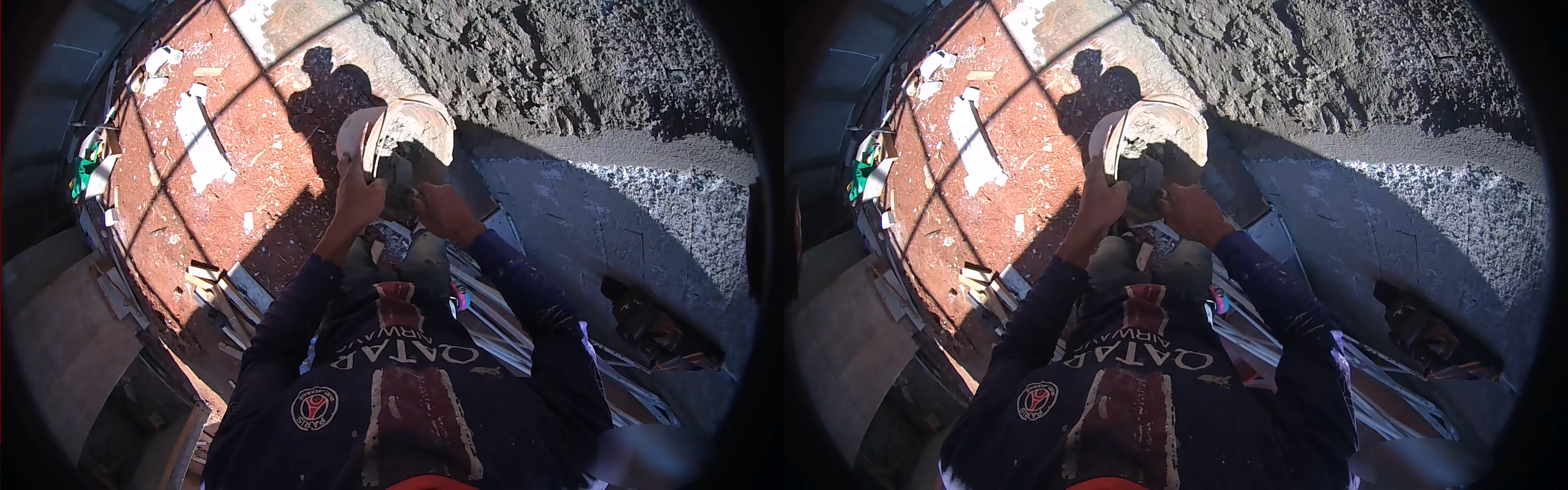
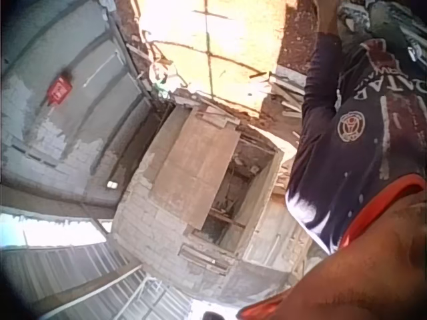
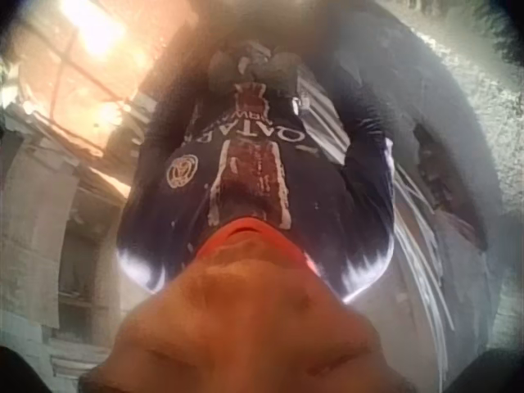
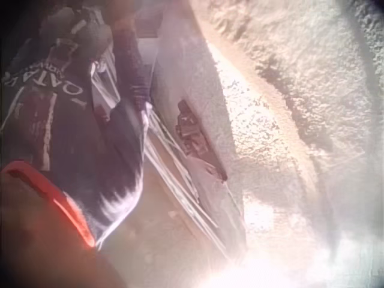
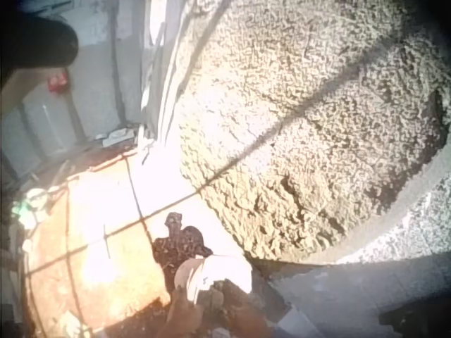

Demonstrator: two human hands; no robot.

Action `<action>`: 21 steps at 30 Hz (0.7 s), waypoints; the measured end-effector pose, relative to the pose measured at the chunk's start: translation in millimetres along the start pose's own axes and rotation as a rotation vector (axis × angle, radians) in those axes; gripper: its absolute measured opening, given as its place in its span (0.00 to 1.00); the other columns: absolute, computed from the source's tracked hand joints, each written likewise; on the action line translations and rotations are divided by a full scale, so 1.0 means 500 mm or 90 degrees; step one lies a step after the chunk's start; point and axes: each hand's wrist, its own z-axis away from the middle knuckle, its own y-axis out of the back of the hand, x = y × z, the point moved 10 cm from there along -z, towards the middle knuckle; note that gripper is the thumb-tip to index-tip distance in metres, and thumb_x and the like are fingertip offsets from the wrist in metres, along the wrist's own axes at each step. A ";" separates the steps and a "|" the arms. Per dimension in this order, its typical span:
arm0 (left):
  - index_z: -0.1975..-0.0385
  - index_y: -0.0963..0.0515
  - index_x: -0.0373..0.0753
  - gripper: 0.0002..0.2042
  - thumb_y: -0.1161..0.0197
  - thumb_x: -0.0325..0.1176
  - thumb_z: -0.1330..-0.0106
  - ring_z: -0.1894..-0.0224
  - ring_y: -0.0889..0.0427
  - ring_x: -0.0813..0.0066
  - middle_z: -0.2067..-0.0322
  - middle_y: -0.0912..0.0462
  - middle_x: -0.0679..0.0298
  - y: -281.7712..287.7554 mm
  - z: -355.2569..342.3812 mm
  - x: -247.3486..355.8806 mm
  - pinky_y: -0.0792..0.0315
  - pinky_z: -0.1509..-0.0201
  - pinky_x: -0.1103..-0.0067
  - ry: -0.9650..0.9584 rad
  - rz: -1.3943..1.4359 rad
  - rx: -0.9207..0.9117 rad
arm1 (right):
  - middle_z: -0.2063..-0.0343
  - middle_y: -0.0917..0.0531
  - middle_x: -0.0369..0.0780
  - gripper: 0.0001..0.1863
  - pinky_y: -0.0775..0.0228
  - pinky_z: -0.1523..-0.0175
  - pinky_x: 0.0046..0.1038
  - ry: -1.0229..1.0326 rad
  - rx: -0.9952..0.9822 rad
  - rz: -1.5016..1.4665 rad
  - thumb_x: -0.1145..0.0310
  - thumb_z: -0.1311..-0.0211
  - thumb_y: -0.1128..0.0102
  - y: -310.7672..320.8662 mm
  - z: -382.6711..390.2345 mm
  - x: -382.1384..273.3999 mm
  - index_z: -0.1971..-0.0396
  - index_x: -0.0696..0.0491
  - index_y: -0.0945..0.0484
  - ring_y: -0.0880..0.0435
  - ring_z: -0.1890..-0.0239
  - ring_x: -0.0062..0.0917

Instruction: Apply plaster to a rough wall and smooth it out using a trowel and a wooden guide.

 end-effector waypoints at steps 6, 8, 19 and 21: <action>0.51 0.29 0.32 0.21 0.42 0.23 0.49 0.65 0.23 0.75 0.64 0.22 0.61 0.120 0.042 -0.102 0.28 0.61 0.77 0.195 0.318 -0.036 | 0.73 0.19 0.54 0.16 0.28 0.61 0.47 0.008 0.097 -0.084 0.60 0.40 0.43 -0.023 0.046 -0.084 0.63 0.59 0.24 0.19 0.67 0.50; 0.51 0.28 0.31 0.21 0.43 0.21 0.49 0.66 0.22 0.73 0.63 0.22 0.60 0.143 0.062 -0.158 0.27 0.62 0.76 0.255 0.387 0.012 | 0.73 0.19 0.54 0.17 0.28 0.61 0.47 0.036 0.060 -0.051 0.58 0.39 0.44 -0.065 0.025 -0.089 0.62 0.59 0.26 0.19 0.66 0.50; 0.53 0.27 0.34 0.20 0.47 0.21 0.49 0.63 0.20 0.65 0.61 0.21 0.59 0.208 0.254 -0.361 0.24 0.64 0.74 0.328 0.503 0.138 | 0.77 0.20 0.52 0.18 0.29 0.63 0.45 0.281 -0.227 -0.216 0.56 0.38 0.47 0.004 0.020 -0.393 0.67 0.60 0.27 0.19 0.70 0.49; 0.54 0.26 0.35 0.18 0.47 0.22 0.48 0.64 0.20 0.66 0.62 0.21 0.59 0.217 0.317 -0.408 0.24 0.64 0.74 0.278 0.397 0.169 | 0.76 0.19 0.49 0.20 0.28 0.64 0.43 0.460 -0.254 -0.333 0.54 0.38 0.46 0.018 0.034 -0.451 0.67 0.60 0.26 0.19 0.72 0.48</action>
